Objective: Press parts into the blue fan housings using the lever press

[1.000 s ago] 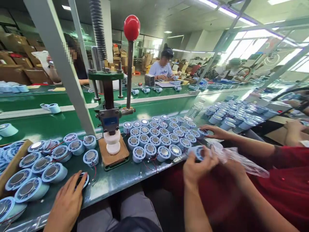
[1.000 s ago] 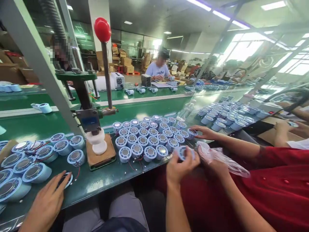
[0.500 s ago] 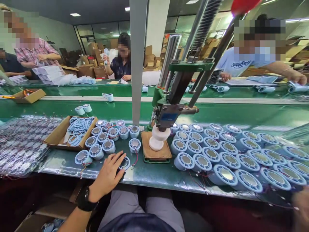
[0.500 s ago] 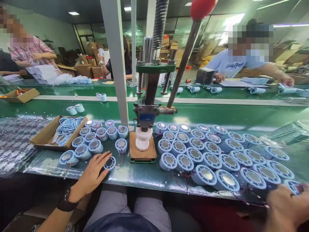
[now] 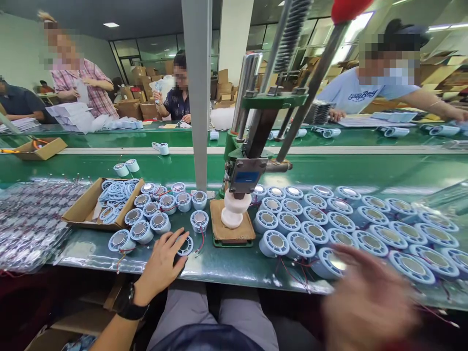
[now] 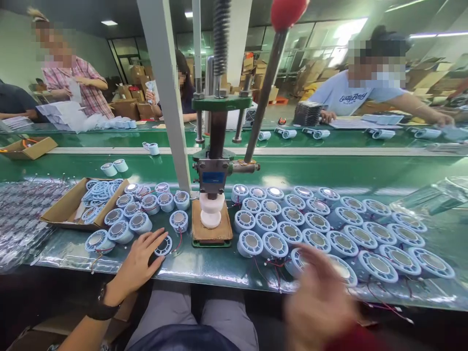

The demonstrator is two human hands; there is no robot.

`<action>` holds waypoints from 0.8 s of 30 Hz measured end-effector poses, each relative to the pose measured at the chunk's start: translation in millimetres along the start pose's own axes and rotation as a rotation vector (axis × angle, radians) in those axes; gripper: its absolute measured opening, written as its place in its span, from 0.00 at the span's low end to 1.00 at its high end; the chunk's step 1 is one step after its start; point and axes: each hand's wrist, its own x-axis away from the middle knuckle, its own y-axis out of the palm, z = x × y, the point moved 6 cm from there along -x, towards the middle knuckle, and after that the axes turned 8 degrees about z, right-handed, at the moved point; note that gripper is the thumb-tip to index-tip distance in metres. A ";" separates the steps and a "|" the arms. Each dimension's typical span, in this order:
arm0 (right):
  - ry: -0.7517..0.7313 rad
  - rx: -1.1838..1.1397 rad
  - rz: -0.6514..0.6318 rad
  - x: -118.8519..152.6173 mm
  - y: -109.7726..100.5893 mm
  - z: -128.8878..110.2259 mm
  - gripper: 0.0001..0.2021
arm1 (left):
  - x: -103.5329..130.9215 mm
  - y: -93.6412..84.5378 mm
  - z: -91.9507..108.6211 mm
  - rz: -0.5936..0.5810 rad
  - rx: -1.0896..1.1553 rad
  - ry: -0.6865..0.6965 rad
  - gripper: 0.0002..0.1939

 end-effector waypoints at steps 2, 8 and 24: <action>-0.168 -0.020 -0.388 46.1 80.0 -13.5 0.18 | 0.0 1.0 -0.1 0.009 0.018 0.009 0.25; -0.224 0.162 -0.879 136.4 209.1 -21.8 0.24 | 24.4 -18.0 -10.9 0.334 0.225 -0.235 0.25; -0.023 -0.103 -0.662 161.8 134.1 13.6 0.37 | -17.0 -16.1 62.6 0.118 0.307 -0.099 0.36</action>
